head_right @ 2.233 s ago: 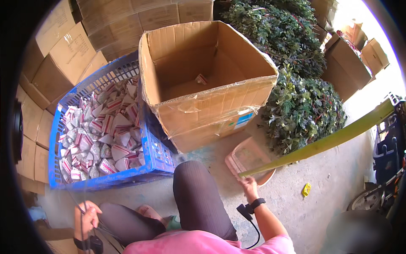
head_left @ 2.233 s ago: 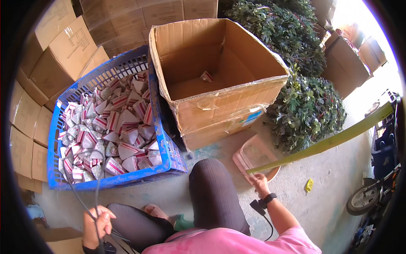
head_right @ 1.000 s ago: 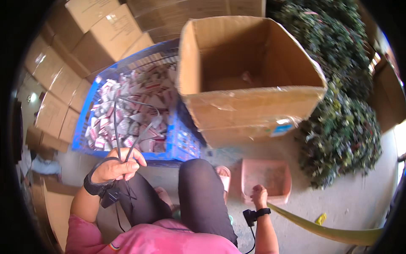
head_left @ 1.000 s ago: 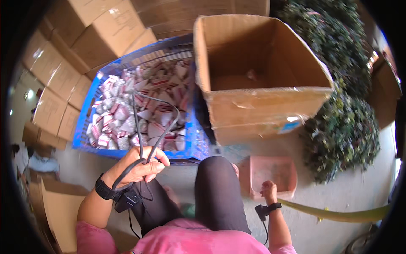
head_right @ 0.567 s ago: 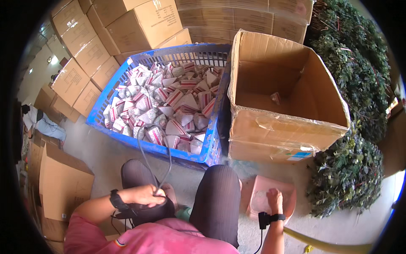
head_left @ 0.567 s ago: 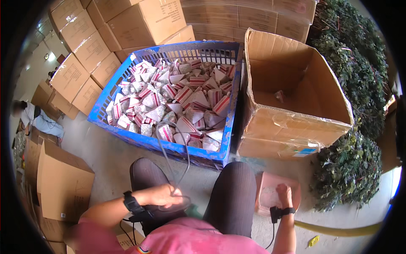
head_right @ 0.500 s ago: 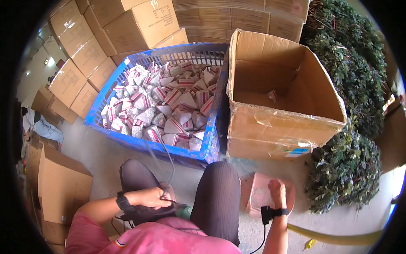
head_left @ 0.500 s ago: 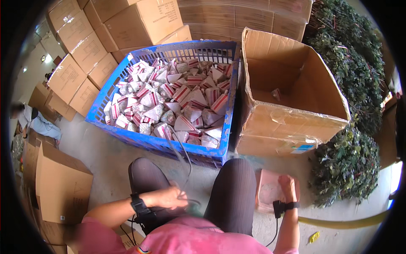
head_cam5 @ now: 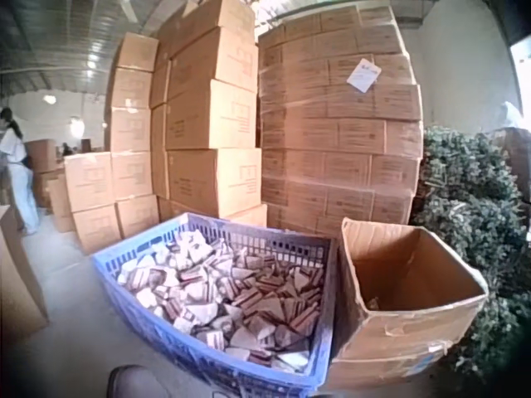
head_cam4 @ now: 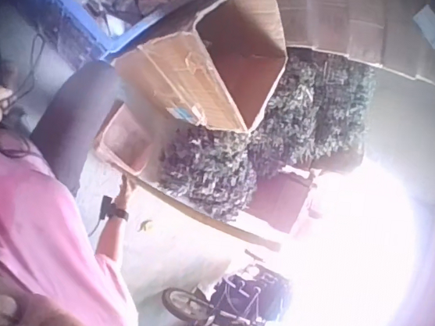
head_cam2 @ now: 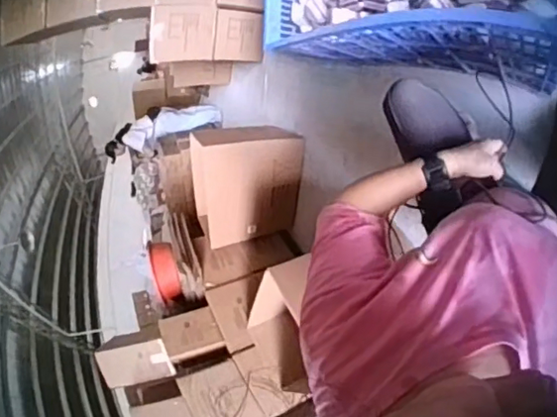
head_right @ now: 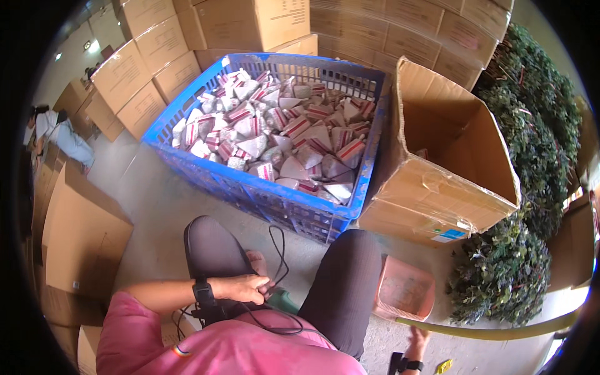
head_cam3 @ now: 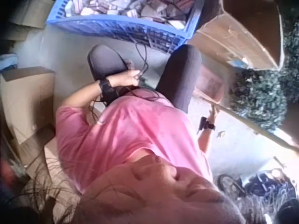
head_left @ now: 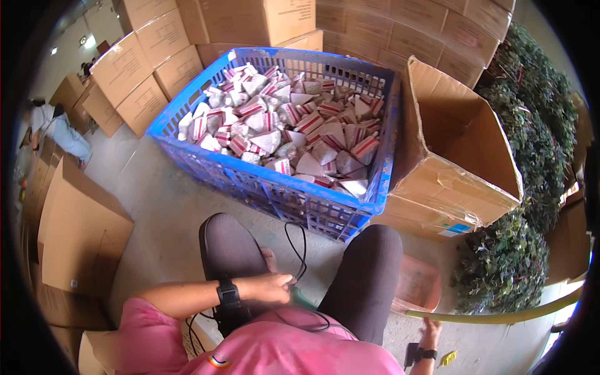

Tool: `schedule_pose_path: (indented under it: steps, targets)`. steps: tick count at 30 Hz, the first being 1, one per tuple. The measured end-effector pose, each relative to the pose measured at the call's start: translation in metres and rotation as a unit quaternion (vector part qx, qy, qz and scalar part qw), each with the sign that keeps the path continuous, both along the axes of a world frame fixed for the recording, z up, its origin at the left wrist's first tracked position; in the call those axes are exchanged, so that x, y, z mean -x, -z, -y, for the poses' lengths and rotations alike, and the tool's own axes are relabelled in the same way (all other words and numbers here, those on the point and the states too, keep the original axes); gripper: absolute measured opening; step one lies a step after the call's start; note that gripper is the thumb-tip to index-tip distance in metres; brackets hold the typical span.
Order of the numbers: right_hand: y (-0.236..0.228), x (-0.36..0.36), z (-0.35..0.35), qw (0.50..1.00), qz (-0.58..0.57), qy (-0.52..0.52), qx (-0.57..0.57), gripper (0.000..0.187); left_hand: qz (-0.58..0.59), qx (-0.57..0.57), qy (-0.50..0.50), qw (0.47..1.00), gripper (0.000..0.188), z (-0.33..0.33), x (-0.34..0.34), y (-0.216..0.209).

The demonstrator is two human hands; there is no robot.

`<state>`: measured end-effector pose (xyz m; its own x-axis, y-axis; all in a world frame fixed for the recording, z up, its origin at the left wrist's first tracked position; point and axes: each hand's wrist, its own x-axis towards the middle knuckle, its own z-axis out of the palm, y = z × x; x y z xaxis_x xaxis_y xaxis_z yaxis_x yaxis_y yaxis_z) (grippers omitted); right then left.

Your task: Sorting and packing small packaged products from a crate into cardboard boxes in a warehouse.

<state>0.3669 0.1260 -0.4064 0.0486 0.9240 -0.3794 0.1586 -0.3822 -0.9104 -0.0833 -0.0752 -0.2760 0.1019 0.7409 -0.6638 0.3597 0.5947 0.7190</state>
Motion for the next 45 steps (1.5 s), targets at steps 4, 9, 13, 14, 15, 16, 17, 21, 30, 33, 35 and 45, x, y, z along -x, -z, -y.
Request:
schedule_pose_path:
  steps: [4, 9, 13, 14, 15, 16, 17, 21, 30, 33, 35, 45]
  targets:
    - [-0.072, 0.039, -0.02, 0.947, 0.008, 0.098, -0.307, 0.034, -0.293, -0.149, 0.188, 0.926, 0.038, 0.002, 0.003, -0.019]
    - [-0.111, 0.018, -0.049, 0.965, 0.025, 0.043, -0.256, 0.026, -0.349, -0.168, 0.24, 0.89, 0.038, -0.027, 0.003, -0.049]
    - [-0.232, 0.017, -0.027, 0.904, -0.077, 0.068, -0.414, 0.019, -0.306, -0.171, 0.153, 0.924, 0.037, -0.043, 0.017, -0.088]
    - [-0.254, -0.045, -0.056, 0.893, -0.304, -0.12, -0.308, 0.018, -0.299, -0.22, 0.12, 0.921, 0.038, -0.032, 0.027, -0.089]
    - [-0.265, -0.106, -0.088, 0.797, -0.497, -0.295, -0.175, 0.018, -0.294, -0.273, 0.093, 0.911, 0.039, -0.026, 0.034, -0.093]
    - [-0.264, -0.097, -0.096, 0.795, -0.5, -0.298, -0.173, 0.018, -0.282, -0.312, 0.087, 0.903, 0.038, -0.036, 0.039, -0.1]
    - [-0.265, -0.085, -0.105, 0.8, -0.48, -0.302, -0.195, 0.018, -0.264, -0.311, 0.08, 0.909, 0.033, -0.045, 0.044, -0.114]
    - [-0.317, 0.034, -0.11, 0.788, -0.421, -0.341, -0.292, 0.016, -0.297, -0.505, -0.006, 0.81, 0.019, -0.056, 0.044, -0.192]
    - [-0.485, 0.387, 0.079, 0.66, -0.36, -0.415, -0.512, 0.013, -0.362, -0.753, -0.229, 0.5, 0.049, 0.013, 0.063, -0.284]
    - [-0.5, 0.415, 0.164, 0.539, -0.301, -0.5, -0.608, 0.018, -0.355, -0.809, -0.225, 0.411, 0.058, 0.054, 0.044, -0.309]
    - [-0.499, 0.457, 0.181, 0.403, -0.378, -0.52, -0.651, 0.024, -0.258, -0.836, -0.186, 0.447, 0.063, 0.086, 0.037, -0.326]
    - [-0.484, 0.543, 0.267, 0.204, -0.345, -0.643, -0.652, 0.021, -0.402, -0.697, -0.513, 0.299, 0.024, 0.191, 0.068, -0.354]
